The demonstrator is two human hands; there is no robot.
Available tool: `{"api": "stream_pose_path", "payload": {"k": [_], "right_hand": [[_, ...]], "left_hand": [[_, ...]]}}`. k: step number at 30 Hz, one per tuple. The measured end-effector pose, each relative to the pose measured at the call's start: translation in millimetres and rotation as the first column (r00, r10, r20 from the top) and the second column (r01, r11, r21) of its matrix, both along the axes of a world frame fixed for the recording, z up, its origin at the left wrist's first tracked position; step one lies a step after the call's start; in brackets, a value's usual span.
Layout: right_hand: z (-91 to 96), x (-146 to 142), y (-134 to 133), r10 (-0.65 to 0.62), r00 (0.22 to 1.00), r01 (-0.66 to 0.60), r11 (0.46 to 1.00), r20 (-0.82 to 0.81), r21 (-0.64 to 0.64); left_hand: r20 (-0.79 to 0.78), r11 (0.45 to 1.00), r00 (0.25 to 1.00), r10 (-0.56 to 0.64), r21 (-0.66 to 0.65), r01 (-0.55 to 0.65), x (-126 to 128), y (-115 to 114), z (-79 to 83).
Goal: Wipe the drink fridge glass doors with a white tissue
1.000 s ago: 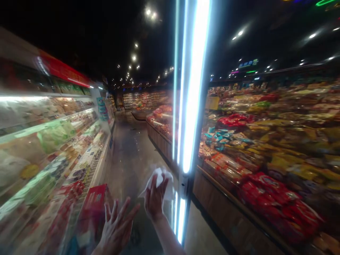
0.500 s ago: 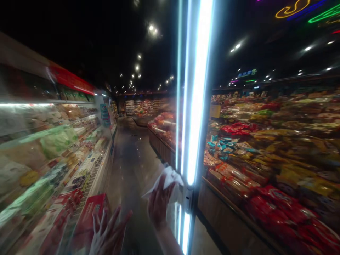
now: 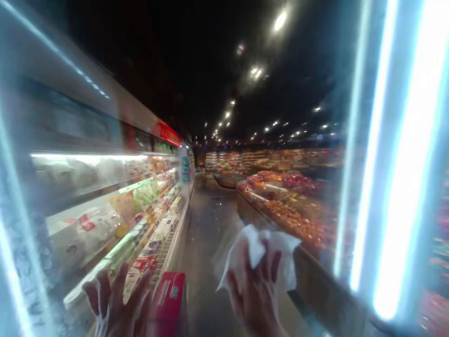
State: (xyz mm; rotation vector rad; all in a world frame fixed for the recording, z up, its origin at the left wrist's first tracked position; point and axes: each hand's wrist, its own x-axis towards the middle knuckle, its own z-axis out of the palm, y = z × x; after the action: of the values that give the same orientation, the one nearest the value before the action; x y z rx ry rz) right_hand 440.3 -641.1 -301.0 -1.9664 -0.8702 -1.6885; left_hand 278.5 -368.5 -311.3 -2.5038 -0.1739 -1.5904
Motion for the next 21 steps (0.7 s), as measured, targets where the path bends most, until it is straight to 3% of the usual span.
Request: {"api": "stream_pose_path", "payload": {"k": [2, 4, 8, 10, 12, 14, 16, 19, 21], "right_hand": [[-1.6, -22.4, 28.9, 0.106, 0.988, -0.068, 0.952, 0.114, -0.297], [24.5, -32.1, 44.9, 0.128, 0.977, -0.056, 0.926, 0.171, -0.373], [134.4, -33.4, 62.3, 0.009, 0.99, -0.005, 0.999, 0.137, -0.032], [170.4, -42.9, 82.0, 0.04, 0.988, -0.042, 0.999, 0.149, 0.011], [179.6, -56.9, 109.0, 0.15, 0.971, -0.121, 0.98, 0.186, -0.161], [181.4, -66.7, 132.7, 0.265, 0.944, -0.166, 0.896, 0.196, -0.412], [200.6, -67.7, 145.0, 0.294, 0.93, -0.143, 0.841, 0.219, -0.522], [266.9, -62.9, 147.9, 0.16, 0.94, -0.05, 0.938, 0.302, -0.342], [303.6, -66.3, 152.5, 0.049, 0.968, 0.003, 0.979, 0.248, -0.202]], "left_hand": [[0.051, 1.0, 0.999, 0.014, -0.008, -0.014, -11.6, 14.8, 7.8], [0.103, 1.0, 0.995, 0.011, -0.007, -0.01, -20.5, 26.9, 15.5], [0.169, 0.999, 0.985, -0.046, 0.011, 0.045, -28.6, 46.0, 34.4], [0.189, 0.997, 0.979, -0.075, 0.012, 0.074, -30.3, 53.4, 45.5], [0.211, 0.995, 0.973, -0.095, 0.001, 0.097, -32.7, 59.7, 57.8], [0.228, 0.993, 0.968, -0.108, -0.012, 0.113, -36.4, 65.3, 71.9], [0.241, 0.992, 0.963, -0.12, -0.019, 0.128, -40.6, 69.7, 87.8], [0.255, 0.989, 0.957, -0.14, -0.017, 0.149, -45.0, 73.1, 112.3], [0.253, 0.987, 0.956, -0.151, -0.013, 0.159, -45.5, 73.7, 126.7]]}}
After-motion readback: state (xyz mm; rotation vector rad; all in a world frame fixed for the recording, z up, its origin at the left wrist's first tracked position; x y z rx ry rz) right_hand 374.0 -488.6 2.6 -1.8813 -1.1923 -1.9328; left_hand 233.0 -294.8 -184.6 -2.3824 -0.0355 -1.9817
